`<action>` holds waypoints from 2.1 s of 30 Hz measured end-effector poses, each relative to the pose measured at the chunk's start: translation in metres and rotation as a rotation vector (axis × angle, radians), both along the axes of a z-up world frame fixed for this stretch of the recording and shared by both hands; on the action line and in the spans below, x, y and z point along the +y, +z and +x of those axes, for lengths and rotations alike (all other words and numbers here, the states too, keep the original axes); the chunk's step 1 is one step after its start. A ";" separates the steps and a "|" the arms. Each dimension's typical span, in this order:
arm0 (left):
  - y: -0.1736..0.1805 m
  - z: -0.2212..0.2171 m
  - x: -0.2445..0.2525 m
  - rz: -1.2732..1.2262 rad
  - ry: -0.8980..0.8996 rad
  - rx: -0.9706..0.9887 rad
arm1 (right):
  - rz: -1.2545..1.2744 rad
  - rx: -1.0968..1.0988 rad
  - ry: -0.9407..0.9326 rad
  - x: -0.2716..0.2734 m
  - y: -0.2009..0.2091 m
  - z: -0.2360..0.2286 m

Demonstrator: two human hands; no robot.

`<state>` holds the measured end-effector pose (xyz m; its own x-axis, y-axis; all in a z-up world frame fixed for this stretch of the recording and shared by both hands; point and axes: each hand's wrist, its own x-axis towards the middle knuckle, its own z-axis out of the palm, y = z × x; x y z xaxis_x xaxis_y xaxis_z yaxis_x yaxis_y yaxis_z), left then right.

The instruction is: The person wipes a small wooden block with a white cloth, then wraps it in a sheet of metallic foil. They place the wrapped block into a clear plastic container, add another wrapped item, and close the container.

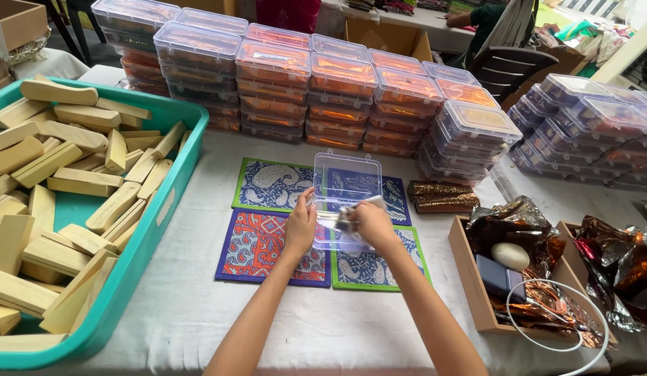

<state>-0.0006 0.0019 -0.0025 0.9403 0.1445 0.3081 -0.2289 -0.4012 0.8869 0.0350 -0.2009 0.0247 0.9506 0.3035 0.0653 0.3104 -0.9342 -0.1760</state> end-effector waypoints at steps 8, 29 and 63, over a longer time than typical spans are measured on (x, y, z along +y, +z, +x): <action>-0.001 0.002 -0.002 0.040 0.024 -0.042 | -0.190 -0.075 0.058 -0.030 -0.003 0.012; 0.001 0.001 -0.004 0.046 0.064 -0.034 | 0.283 0.266 0.328 0.053 -0.017 0.016; 0.004 -0.003 -0.009 0.094 0.073 -0.033 | 0.345 0.405 0.377 0.018 -0.010 0.015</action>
<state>-0.0040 -0.0071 0.0012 0.9175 0.1818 0.3538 -0.2241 -0.4986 0.8374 0.0498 -0.1829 0.0145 0.7530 0.6466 -0.1221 0.4520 -0.6430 -0.6182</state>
